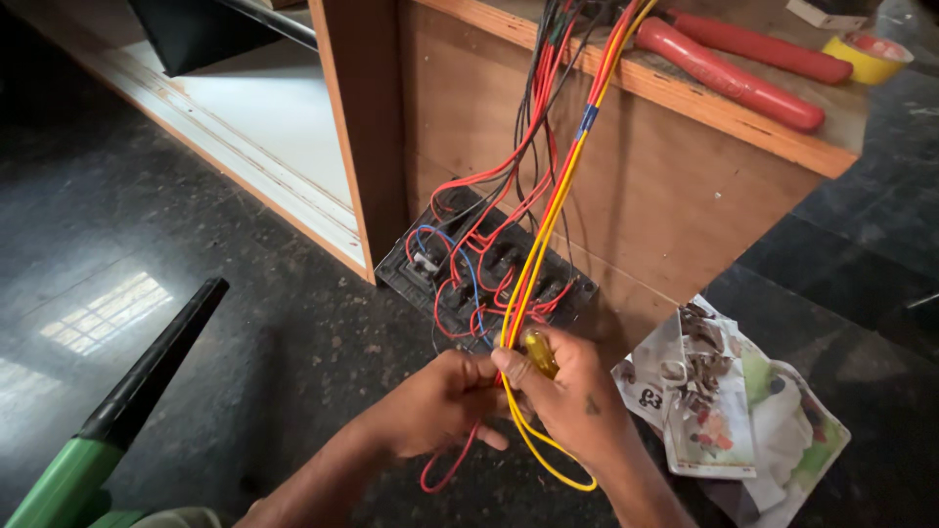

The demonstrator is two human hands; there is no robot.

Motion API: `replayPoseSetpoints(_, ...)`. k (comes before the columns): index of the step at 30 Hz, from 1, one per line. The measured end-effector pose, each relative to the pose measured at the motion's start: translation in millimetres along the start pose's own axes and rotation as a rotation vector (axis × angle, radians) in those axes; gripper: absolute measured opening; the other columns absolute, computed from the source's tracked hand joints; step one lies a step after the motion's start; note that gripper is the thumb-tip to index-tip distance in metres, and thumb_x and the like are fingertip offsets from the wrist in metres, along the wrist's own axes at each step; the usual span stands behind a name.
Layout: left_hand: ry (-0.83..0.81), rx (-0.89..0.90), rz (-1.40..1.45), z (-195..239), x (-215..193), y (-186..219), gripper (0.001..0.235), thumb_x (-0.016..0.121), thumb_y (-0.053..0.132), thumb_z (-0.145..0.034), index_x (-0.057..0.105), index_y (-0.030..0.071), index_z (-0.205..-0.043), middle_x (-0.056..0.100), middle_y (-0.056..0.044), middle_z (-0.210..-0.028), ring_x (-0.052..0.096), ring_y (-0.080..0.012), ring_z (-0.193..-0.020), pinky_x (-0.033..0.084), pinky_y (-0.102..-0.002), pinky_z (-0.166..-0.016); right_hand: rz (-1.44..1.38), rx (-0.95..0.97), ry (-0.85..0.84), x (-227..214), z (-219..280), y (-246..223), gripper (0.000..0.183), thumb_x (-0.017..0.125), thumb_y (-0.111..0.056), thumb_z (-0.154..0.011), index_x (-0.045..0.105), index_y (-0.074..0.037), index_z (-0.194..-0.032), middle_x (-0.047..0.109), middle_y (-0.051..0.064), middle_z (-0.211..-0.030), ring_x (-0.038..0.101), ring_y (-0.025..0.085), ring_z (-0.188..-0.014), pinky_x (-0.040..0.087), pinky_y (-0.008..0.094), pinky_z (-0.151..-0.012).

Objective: The person is repairing an electrical panel by connecting and securing wires. They use a screwdriver to tighten connections and pliers to cut and strip wires. The task involves handling multiple colored wires and ensuring they are properly connected to the panel.

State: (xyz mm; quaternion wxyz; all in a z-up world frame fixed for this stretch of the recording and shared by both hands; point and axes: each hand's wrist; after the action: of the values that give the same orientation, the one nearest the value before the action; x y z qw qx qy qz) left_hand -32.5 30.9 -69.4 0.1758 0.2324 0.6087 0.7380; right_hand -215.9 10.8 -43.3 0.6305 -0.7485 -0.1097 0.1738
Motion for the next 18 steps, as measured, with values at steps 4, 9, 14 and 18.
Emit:
replayPoseSetpoints(4,-0.018,0.027,0.146,13,3,-14,0.028,0.057,0.008,-0.102,0.066,0.0,-0.127,0.073,-0.006,-0.115,0.071,-0.0142,-0.104,0.065,-0.037,-0.088,-0.068,0.182,-0.013,4,10,2,0.019,0.071,-0.02,-0.094,0.07,-0.001,-0.088,0.057,-0.005,-0.064,0.046,0.003,-0.054,0.037,0.024,-0.046)
replayPoseSetpoints(9,0.029,-0.055,0.274,29,8,-35,0.027,0.057,0.012,-0.1,0.068,0.003,-0.124,0.076,-0.005,-0.109,0.074,-0.0131,-0.096,0.065,-0.033,-0.085,-0.017,0.217,-0.069,9,26,7,0.021,0.073,-0.021,-0.093,0.07,-0.001,-0.088,0.06,-0.004,-0.063,0.051,0.004,-0.054,0.042,0.023,-0.048)
replayPoseSetpoints(14,0.096,0.053,0.193,34,17,-53,0.022,0.059,0.015,-0.106,0.073,0.0,-0.113,0.07,0.0,-0.09,0.059,-0.0067,-0.074,0.051,-0.023,-0.068,-0.063,0.208,-0.017,23,42,10,0.019,0.07,-0.022,-0.091,0.072,-0.004,-0.094,0.069,-0.001,-0.067,0.06,0.005,-0.054,0.049,0.024,-0.05)
replayPoseSetpoints(18,0.208,-0.131,0.295,42,33,-56,0.028,0.055,0.027,-0.104,0.067,0.004,-0.095,0.058,0.0,-0.068,0.051,-0.0103,-0.057,0.042,-0.027,-0.051,-0.123,0.2,0.011,27,50,17,0.024,0.07,-0.022,-0.095,0.07,0.002,-0.089,0.071,0.002,-0.07,0.064,0.007,-0.058,0.053,0.025,-0.053)
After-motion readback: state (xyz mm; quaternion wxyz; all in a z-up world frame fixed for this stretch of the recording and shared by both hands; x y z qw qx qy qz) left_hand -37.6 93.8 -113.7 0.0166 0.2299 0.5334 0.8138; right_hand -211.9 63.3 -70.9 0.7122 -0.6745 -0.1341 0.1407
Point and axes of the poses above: each hand's wrist, its own z-axis away from the middle knuckle, its own x-axis out of the palm, y = z × x
